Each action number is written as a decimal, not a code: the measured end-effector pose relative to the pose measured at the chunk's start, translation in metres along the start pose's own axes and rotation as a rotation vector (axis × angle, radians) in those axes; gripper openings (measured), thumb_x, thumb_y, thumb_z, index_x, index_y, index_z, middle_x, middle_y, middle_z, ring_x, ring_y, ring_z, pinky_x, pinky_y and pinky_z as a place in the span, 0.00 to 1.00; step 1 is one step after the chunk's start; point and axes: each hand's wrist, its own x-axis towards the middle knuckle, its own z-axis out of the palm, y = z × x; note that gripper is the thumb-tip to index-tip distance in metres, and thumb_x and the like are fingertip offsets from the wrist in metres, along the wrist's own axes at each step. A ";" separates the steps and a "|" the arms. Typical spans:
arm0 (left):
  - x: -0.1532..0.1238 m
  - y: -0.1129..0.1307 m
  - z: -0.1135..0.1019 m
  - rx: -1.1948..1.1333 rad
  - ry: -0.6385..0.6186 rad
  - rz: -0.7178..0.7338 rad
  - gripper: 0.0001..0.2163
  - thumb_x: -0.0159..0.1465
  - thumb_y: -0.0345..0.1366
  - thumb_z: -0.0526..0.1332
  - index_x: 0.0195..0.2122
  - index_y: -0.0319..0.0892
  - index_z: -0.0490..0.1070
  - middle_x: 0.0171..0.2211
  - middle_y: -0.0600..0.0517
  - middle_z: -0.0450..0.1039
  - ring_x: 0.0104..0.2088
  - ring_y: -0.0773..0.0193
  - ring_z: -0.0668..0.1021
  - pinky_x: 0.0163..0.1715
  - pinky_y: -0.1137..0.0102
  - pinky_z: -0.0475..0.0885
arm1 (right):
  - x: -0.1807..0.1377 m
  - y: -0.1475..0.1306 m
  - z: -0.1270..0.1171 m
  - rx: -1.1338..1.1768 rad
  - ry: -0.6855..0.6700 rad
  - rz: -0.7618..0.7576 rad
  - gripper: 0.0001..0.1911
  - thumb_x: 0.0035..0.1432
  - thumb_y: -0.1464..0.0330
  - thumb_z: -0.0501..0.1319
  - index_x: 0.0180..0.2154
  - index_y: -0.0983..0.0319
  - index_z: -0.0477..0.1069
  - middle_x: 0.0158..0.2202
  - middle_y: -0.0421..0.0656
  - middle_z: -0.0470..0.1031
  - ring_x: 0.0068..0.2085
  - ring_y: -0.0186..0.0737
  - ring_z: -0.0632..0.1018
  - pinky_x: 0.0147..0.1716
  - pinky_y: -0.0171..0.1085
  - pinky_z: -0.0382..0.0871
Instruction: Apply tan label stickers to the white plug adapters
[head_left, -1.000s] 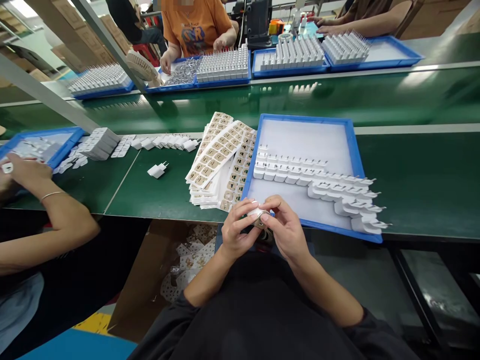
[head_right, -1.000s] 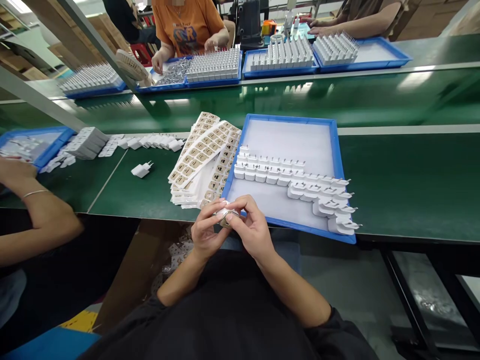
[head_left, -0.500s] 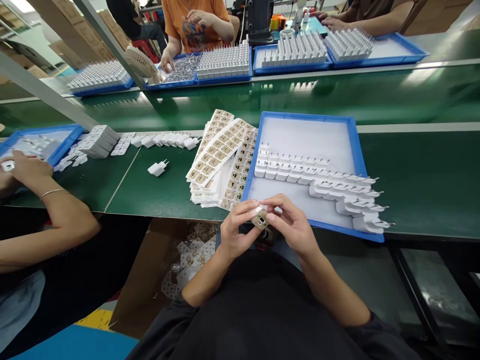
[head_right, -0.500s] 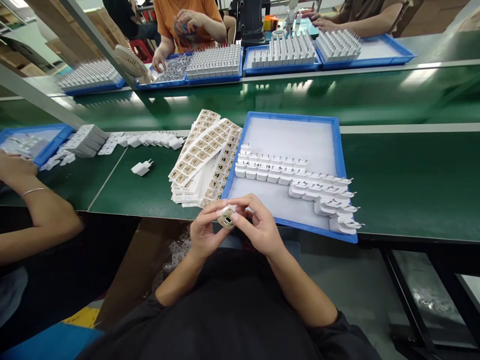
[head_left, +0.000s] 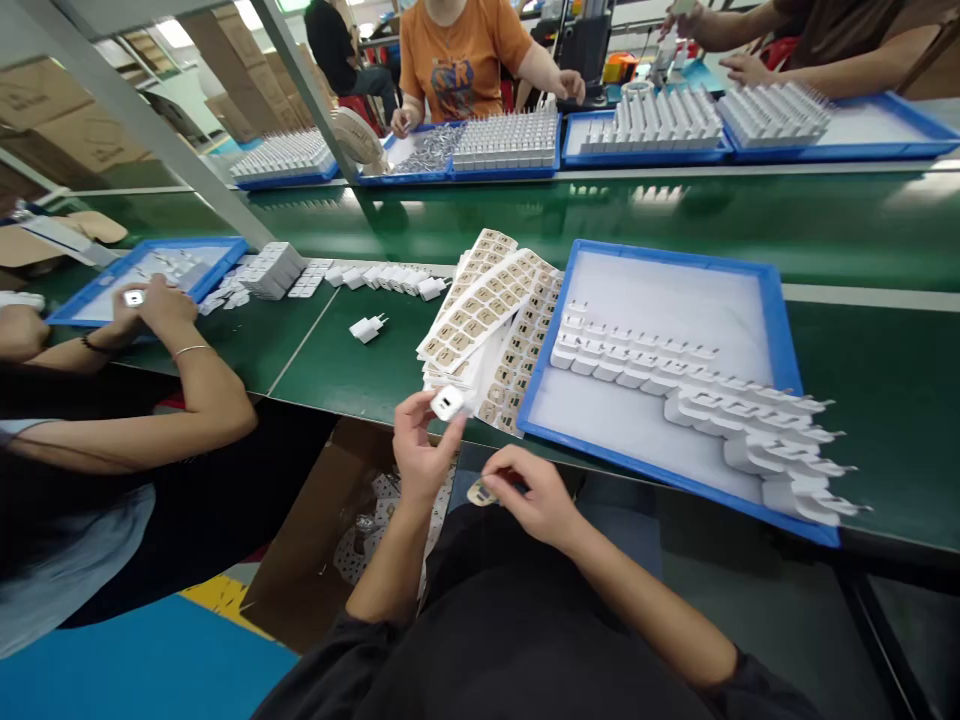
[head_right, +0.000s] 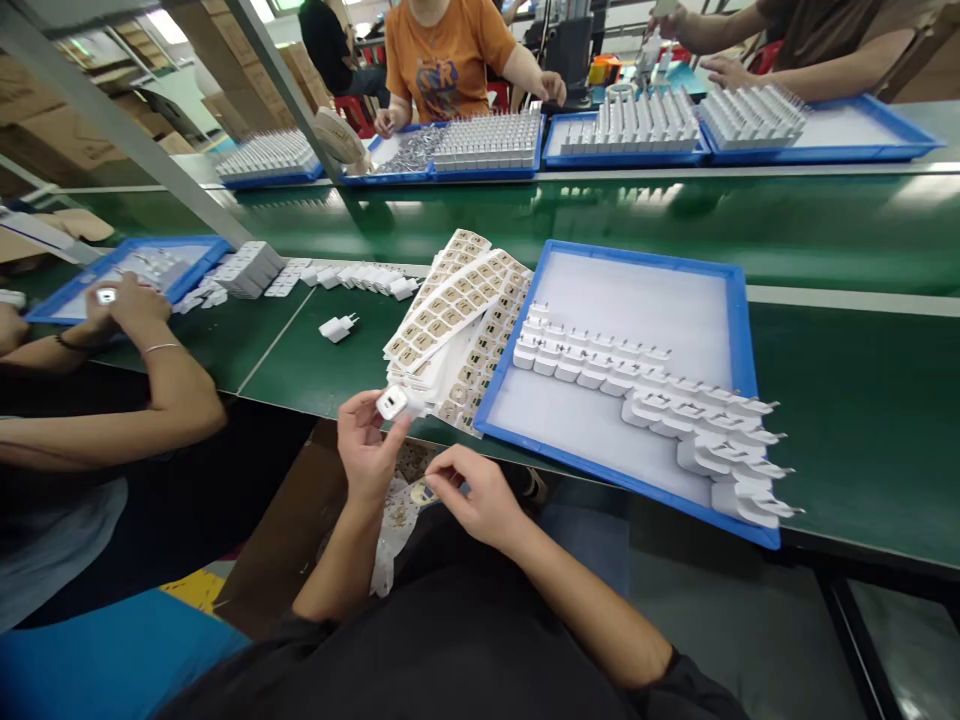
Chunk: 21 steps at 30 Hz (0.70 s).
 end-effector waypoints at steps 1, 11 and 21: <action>0.008 -0.007 -0.010 -0.002 0.050 -0.022 0.23 0.61 0.38 0.70 0.55 0.43 0.67 0.50 0.44 0.76 0.52 0.55 0.81 0.50 0.64 0.78 | 0.001 0.013 0.018 -0.016 -0.102 0.118 0.05 0.69 0.68 0.58 0.41 0.60 0.72 0.34 0.42 0.78 0.31 0.35 0.79 0.32 0.33 0.74; 0.112 -0.103 -0.092 0.455 0.137 -0.181 0.24 0.54 0.36 0.69 0.52 0.42 0.68 0.48 0.46 0.72 0.45 0.60 0.80 0.48 0.65 0.77 | 0.000 0.088 0.113 -0.270 -0.633 0.187 0.17 0.55 0.78 0.62 0.47 0.64 0.80 0.48 0.52 0.84 0.48 0.49 0.84 0.49 0.40 0.76; 0.113 -0.102 -0.096 0.782 0.160 0.021 0.23 0.58 0.39 0.68 0.54 0.40 0.70 0.52 0.40 0.74 0.58 0.46 0.70 0.63 0.49 0.62 | 0.003 0.036 0.027 -0.463 -0.323 -0.111 0.15 0.69 0.72 0.55 0.52 0.62 0.76 0.49 0.49 0.82 0.51 0.44 0.81 0.53 0.43 0.74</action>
